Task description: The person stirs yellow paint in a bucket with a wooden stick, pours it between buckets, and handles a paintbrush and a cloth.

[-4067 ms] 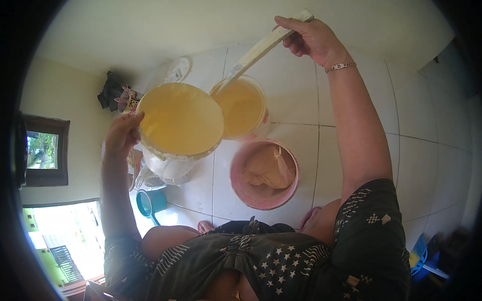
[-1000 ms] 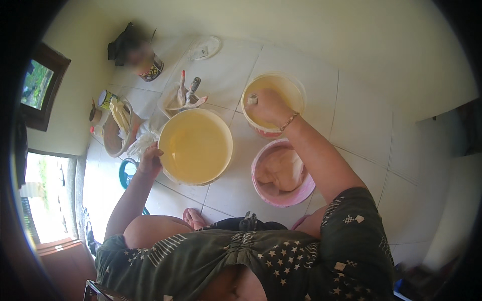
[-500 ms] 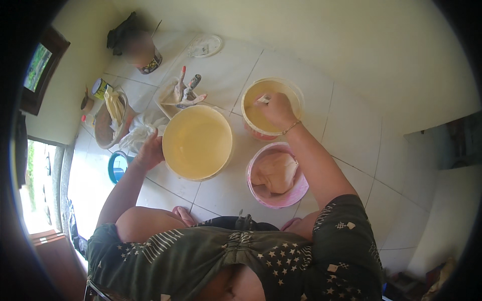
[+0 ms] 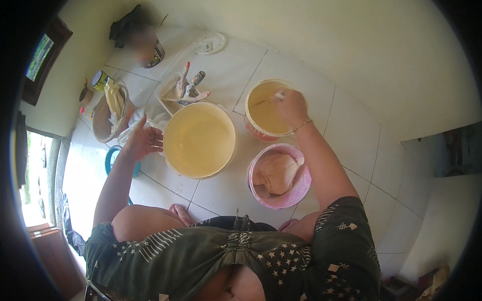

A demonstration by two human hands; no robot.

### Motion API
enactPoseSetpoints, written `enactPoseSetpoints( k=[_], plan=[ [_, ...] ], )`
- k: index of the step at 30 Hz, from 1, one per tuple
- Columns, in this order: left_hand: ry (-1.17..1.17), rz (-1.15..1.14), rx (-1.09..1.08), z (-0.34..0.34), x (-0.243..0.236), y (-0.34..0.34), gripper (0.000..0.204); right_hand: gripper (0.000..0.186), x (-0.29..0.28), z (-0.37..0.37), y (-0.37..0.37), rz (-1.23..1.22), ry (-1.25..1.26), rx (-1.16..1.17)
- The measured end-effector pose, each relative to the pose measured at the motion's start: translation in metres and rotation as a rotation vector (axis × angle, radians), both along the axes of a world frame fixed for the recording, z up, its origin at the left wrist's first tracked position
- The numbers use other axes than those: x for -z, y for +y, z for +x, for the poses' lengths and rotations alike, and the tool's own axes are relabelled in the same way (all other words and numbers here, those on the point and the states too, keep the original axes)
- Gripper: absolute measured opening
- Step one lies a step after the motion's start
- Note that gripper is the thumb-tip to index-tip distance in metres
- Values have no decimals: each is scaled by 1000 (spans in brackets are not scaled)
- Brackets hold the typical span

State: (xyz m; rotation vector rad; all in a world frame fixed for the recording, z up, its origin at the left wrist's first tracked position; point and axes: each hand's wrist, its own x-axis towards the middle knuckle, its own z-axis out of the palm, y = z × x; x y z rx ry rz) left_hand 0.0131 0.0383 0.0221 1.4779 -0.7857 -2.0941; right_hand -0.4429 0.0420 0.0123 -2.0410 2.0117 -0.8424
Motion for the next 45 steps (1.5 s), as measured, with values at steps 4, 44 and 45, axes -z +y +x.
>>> enactPoseSetpoints(
  k=[4, 44, 45],
  plan=[
    [-7, -81, -84, 6, -18, -5, 68, 27, -19, -11, 2, 330, 100, 90],
    [652, -1037, 609, 8, -255, 112, 43, 30, -21, 37, 11, 426, -435, 161],
    [654, -1038, 608, 7, -255, 113, 42, 31, -13, 34, 10, 348, -493, 163]
  ],
)
